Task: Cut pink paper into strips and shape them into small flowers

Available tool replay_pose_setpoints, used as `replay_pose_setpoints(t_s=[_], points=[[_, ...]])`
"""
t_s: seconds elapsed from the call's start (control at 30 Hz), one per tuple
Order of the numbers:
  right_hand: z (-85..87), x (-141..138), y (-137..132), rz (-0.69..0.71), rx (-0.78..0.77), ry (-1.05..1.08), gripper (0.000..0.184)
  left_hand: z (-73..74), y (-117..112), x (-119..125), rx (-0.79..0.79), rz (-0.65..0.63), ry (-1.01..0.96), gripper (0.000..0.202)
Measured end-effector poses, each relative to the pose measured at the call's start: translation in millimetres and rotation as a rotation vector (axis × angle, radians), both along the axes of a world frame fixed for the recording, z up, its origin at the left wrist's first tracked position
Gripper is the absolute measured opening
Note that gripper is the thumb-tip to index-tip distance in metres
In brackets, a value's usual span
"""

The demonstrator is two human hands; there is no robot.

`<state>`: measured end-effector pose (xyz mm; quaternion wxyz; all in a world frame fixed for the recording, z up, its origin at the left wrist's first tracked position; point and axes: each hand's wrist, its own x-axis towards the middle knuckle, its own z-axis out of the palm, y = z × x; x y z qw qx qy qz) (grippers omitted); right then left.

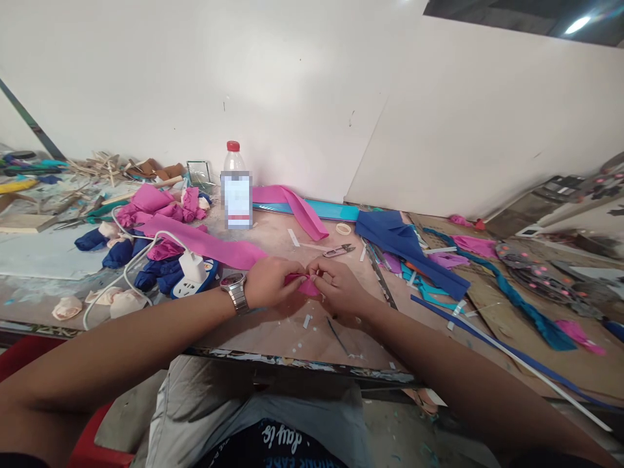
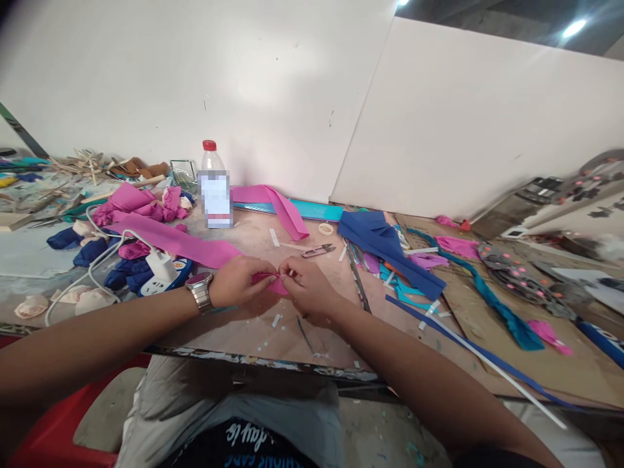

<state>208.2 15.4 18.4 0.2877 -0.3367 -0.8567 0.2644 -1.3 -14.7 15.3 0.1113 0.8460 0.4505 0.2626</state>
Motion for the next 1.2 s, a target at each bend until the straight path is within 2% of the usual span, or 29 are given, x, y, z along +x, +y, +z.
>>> replay_pose_setpoints(t_s=[0.17, 0.37, 0.93, 1.2], points=[[0.9, 0.6, 0.8, 0.005, 0.014, 0.006, 0.008, 2.0, -0.1, -1.8, -0.035, 0.027, -0.01, 0.029], [1.3, 1.9, 4.9, 0.056, 0.11, 0.039, 0.011, 3.7, 0.5, -2.1, -0.054, 0.036, -0.037, 0.03], [-2.5, 8.3, 10.4, -0.026, 0.113, 0.032, 0.008, 8.3, -0.7, -1.9, -0.162, 0.028, -0.148, 0.029], [-5.5, 7.9, 9.7, -0.053, 0.082, 0.053, 0.007, 8.0, 0.5, -0.7, -0.139, 0.131, -0.149, 0.025]])
